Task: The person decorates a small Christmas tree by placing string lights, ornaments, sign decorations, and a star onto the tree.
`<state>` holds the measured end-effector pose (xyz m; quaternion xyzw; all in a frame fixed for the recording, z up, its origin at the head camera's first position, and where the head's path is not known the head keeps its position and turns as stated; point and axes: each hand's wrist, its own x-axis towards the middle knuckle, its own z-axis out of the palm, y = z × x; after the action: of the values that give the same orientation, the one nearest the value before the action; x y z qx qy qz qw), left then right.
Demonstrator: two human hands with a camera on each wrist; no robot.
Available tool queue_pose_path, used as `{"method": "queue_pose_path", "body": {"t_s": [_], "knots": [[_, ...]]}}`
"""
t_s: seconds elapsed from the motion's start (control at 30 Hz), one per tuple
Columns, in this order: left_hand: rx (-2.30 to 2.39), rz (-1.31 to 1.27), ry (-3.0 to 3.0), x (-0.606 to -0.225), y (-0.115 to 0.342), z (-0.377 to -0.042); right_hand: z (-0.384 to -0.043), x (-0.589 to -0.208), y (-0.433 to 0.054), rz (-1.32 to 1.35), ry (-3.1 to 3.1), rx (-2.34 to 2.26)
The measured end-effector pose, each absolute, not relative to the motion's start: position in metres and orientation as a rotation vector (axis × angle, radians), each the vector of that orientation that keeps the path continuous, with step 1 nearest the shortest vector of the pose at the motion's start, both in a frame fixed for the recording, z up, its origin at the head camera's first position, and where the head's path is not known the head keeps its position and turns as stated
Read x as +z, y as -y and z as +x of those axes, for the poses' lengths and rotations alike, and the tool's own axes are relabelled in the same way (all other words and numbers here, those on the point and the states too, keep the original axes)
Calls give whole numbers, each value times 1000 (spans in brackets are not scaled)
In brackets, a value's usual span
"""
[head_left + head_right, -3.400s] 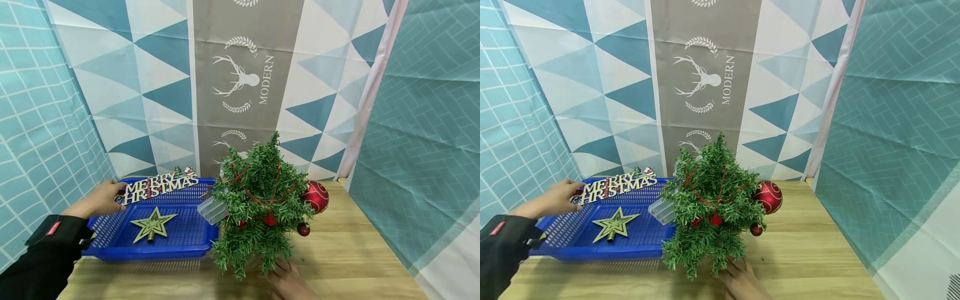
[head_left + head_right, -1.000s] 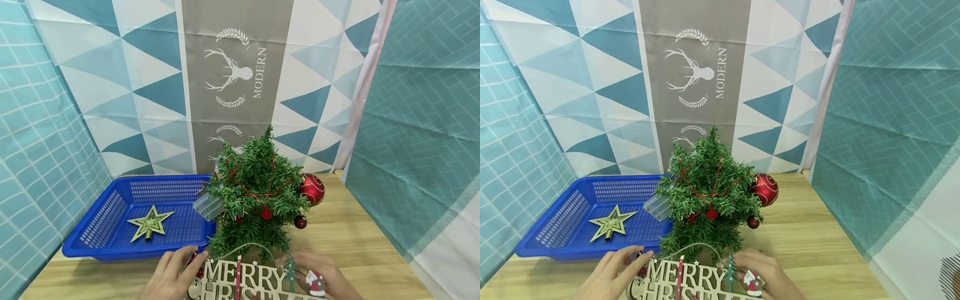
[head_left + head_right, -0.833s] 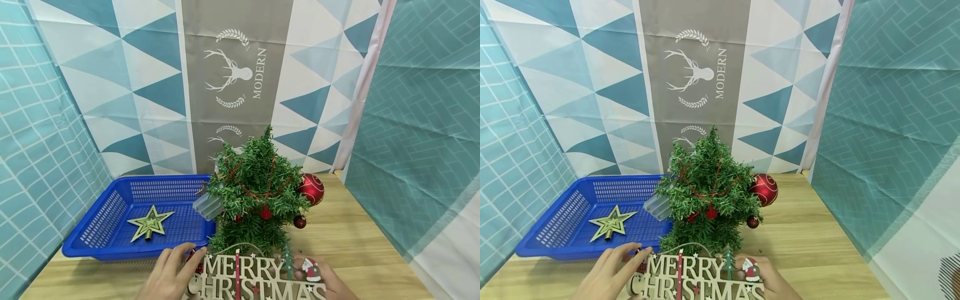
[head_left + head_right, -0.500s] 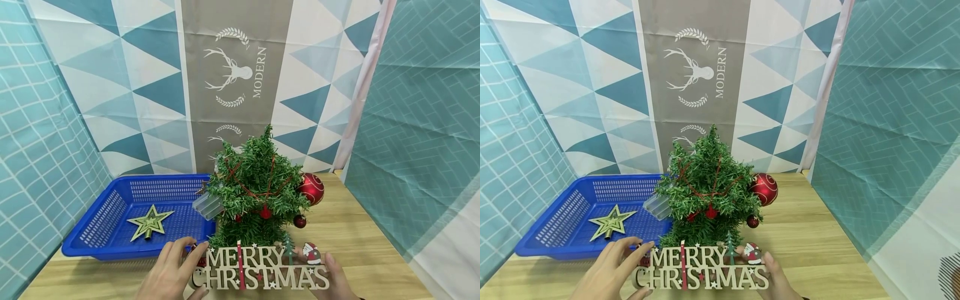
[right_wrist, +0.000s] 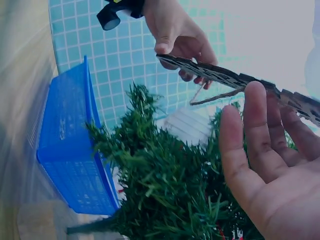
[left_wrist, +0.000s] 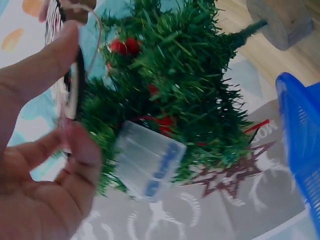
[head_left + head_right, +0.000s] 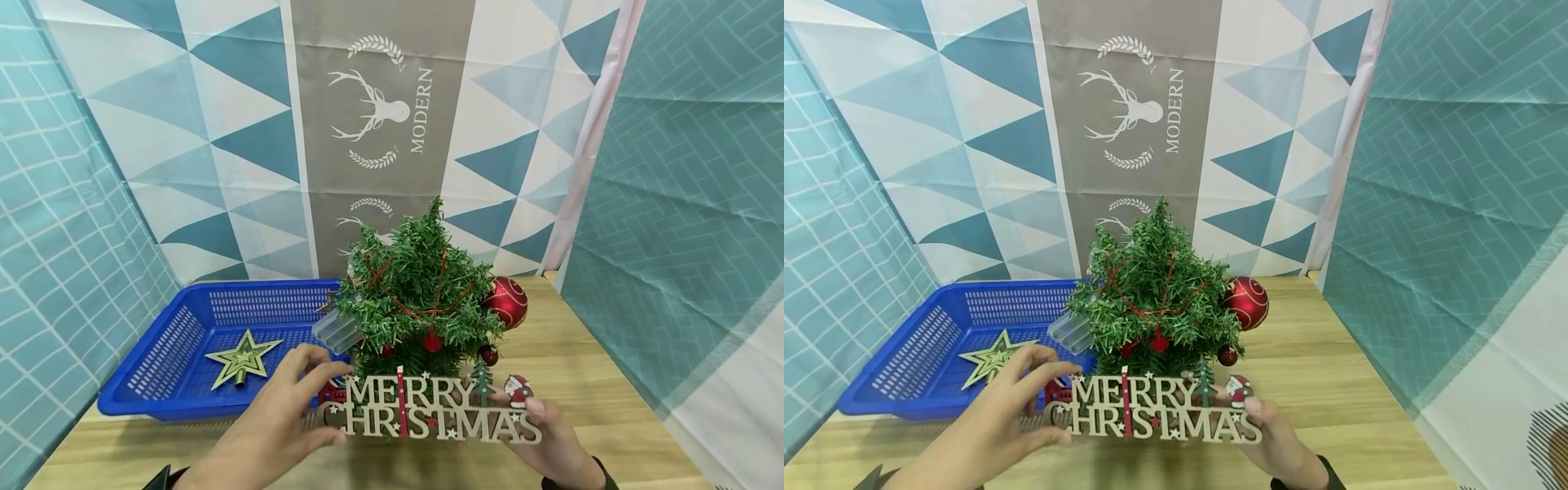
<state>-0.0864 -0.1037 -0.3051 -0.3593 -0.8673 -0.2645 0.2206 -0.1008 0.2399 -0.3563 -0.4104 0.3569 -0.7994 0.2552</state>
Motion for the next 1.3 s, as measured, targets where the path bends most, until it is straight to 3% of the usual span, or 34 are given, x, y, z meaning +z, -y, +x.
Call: {"method": "queue_pose_path", "body": {"t_s": [0.43, 0.67, 1.13, 1.3], "knots": [[-1411, -1158, 2553, -304, 117, -113, -121, -340, -239, -1170, -1125, -2081], [-1549, -1283, 2525, -302, 120, -121, -127, -339, -238, -1173, -1127, -2145], [-1448, -887, 2300, -307, 98, -117, -124, -345, -244, -1178, -1953, -2258], [-1499, -874, 2244, -314, 96, -114, -124, -355, -245, -1216, -2113, -2217]]}}
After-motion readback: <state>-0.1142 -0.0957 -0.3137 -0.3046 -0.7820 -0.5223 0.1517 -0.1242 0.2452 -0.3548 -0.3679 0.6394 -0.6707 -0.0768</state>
